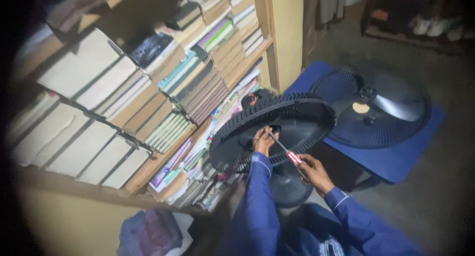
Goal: The person assembles a table fan by attaching the front grill, securing the motor housing, and tightening screws with a screwdriver. The person then attaches the rear grill and adjusts the fan head.
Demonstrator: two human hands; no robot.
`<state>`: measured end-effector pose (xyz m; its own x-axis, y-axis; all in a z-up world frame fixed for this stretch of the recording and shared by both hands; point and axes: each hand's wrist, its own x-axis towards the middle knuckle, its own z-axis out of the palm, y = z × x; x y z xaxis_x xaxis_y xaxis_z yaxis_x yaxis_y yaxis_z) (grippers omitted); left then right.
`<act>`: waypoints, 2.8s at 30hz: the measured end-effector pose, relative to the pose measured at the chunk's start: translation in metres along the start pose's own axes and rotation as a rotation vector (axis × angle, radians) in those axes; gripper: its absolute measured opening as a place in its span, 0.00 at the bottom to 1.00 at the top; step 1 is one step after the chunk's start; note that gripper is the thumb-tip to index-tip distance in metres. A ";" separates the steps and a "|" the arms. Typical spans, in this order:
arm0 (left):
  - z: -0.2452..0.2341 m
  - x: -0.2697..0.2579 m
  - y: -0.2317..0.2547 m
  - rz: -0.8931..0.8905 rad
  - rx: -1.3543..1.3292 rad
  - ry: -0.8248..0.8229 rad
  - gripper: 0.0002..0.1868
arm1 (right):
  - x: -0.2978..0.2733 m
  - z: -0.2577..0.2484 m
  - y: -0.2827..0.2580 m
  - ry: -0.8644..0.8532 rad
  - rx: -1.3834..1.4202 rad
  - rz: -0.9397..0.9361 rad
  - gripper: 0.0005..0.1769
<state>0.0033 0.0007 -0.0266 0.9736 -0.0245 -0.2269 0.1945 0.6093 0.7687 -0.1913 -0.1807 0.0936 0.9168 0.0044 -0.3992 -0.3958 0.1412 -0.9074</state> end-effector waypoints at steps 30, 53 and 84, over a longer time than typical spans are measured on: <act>-0.005 -0.013 -0.014 0.173 -0.039 -0.095 0.16 | 0.039 -0.040 0.042 -0.079 -0.099 -0.013 0.13; -0.001 -0.013 0.004 0.376 -0.080 -0.006 0.10 | 0.021 0.048 -0.086 0.036 0.101 -0.577 0.25; 0.003 -0.038 -0.017 0.335 0.251 0.166 0.09 | 0.030 0.037 -0.072 0.331 -0.236 -0.574 0.22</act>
<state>-0.0367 -0.0108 -0.0296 0.9594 0.2813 -0.0179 -0.0853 0.3505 0.9327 -0.1332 -0.1538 0.1517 0.9348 -0.3139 0.1660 0.1103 -0.1875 -0.9760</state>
